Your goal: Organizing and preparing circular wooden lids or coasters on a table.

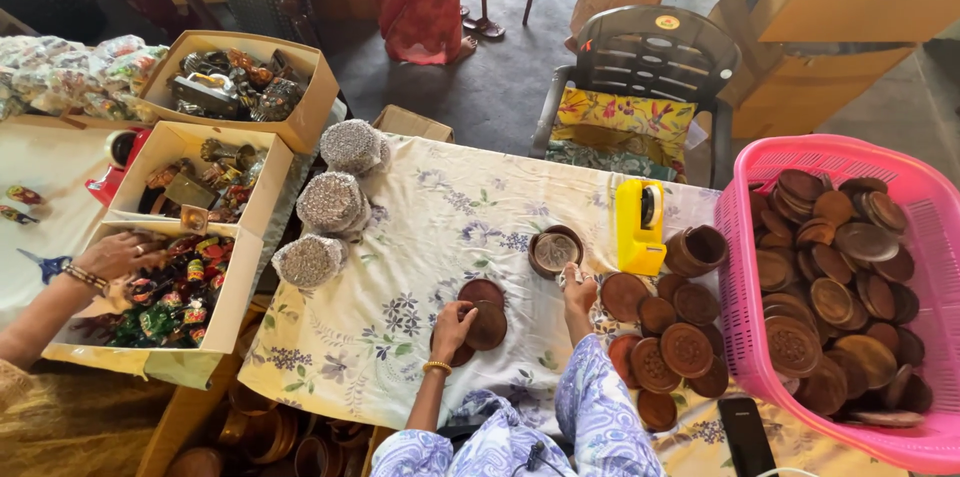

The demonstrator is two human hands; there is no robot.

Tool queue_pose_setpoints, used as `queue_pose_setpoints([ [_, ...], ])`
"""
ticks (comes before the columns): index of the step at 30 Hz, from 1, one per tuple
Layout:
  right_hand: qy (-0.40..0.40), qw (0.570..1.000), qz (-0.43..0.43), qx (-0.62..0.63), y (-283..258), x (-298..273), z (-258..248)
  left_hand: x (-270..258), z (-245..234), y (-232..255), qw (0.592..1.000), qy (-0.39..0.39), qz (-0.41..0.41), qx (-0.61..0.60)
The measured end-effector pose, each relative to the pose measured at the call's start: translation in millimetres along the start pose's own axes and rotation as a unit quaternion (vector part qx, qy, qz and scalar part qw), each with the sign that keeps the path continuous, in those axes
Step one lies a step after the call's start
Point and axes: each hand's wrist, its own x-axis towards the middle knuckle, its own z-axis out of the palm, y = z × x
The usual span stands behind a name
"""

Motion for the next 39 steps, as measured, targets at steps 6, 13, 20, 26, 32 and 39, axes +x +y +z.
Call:
queue_pose_setpoints([
  [6, 0.016, 0.968, -0.095, -0.230, 23.5, 1.5, -16.0, -18.6, -10.7, 37.3, 0.982, 0.005, 0.155, 0.109],
  [13, -0.074, 0.983, 0.066, 0.155, 76.4, -5.9, -28.7, -30.9, 20.9, 25.3, 0.942, -0.079, 0.152, 0.290],
  [20, -0.260, 0.833, 0.173, 0.457, -42.2, -116.3, -62.8, -14.9, 36.9, 48.2, 0.924, -0.126, -0.099, -0.347],
  [26, -0.358, 0.902, -0.231, 0.070, -90.7, -207.1, -48.9, -43.5, 47.8, 96.3, 0.752, -0.260, 0.001, -0.606],
  [32, -0.204, 0.855, -0.438, -0.189, -128.2, -189.1, -57.6, -51.4, 34.7, 124.0, 0.617, -0.278, -0.166, -0.717],
  [39, -0.264, 0.850, -0.445, -0.093, -112.0, -217.0, -62.3, 6.8, 61.1, 76.0, 0.614, -0.216, -0.151, -0.744],
])
